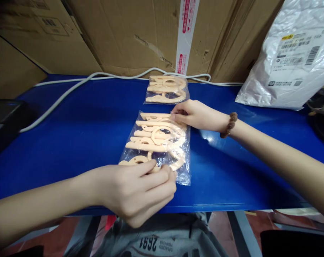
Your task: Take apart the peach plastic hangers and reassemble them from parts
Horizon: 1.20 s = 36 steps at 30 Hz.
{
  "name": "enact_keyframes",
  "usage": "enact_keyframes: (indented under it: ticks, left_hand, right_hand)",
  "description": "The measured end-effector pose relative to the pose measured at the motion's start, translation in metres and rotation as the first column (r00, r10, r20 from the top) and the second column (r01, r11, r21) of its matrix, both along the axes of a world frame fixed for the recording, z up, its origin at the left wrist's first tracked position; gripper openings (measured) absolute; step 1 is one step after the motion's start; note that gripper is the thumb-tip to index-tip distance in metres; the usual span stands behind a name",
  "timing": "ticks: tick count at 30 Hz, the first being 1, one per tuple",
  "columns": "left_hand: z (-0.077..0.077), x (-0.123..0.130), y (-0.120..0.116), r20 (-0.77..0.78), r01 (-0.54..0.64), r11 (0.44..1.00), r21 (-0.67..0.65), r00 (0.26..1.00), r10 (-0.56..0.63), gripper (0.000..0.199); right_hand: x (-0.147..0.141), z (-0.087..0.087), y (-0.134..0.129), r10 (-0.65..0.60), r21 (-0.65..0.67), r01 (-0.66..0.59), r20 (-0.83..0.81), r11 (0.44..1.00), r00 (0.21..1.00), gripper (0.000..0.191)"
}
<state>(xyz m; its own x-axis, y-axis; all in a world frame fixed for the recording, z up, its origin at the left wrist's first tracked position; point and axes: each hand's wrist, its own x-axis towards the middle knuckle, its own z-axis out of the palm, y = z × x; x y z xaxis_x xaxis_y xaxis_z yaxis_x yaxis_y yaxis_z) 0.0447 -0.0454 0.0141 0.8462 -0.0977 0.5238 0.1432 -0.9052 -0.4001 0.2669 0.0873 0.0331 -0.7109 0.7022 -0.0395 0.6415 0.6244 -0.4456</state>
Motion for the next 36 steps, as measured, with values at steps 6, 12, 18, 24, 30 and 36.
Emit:
enact_keyframes:
  ticks: [6,12,18,24,30,36]
  left_hand:
    - [0.006,0.004,0.001,0.032,0.03,0.968,0.249,0.999,-0.039,0.037]
    - [0.024,0.012,0.015,0.003,0.011,0.941,0.337,1.0,-0.013,0.038]
    - [0.04,0.031,0.079,0.037,-0.174,0.958,0.228,0.985,0.17,0.049]
    - [0.031,0.043,0.151,-0.231,-0.44,0.886,-0.145,0.886,0.403,0.056]
    - [0.001,0.035,0.17,-0.195,-0.441,0.896,0.044,0.876,0.441,0.055]
    - [-0.009,0.039,0.157,-0.116,-0.484,0.874,0.039,0.867,0.485,0.049]
  right_hand:
    - [0.0,0.014,-0.004,0.024,-0.059,-0.029,-0.089,0.998,0.996,0.044]
    - [0.003,0.051,-0.006,-0.077,0.027,0.085,-0.221,0.996,0.972,0.048]
    - [0.006,0.088,0.049,-0.258,0.268,0.341,-0.301,0.901,0.918,0.032]
    - [-0.002,0.063,0.13,-0.338,0.562,0.35,-0.129,0.75,0.932,0.045]
    - [-0.017,0.026,0.148,-0.416,0.596,0.344,-0.018,0.725,0.909,0.052]
    - [-0.027,0.027,0.133,-0.379,0.615,0.289,0.017,0.734,0.925,0.034]
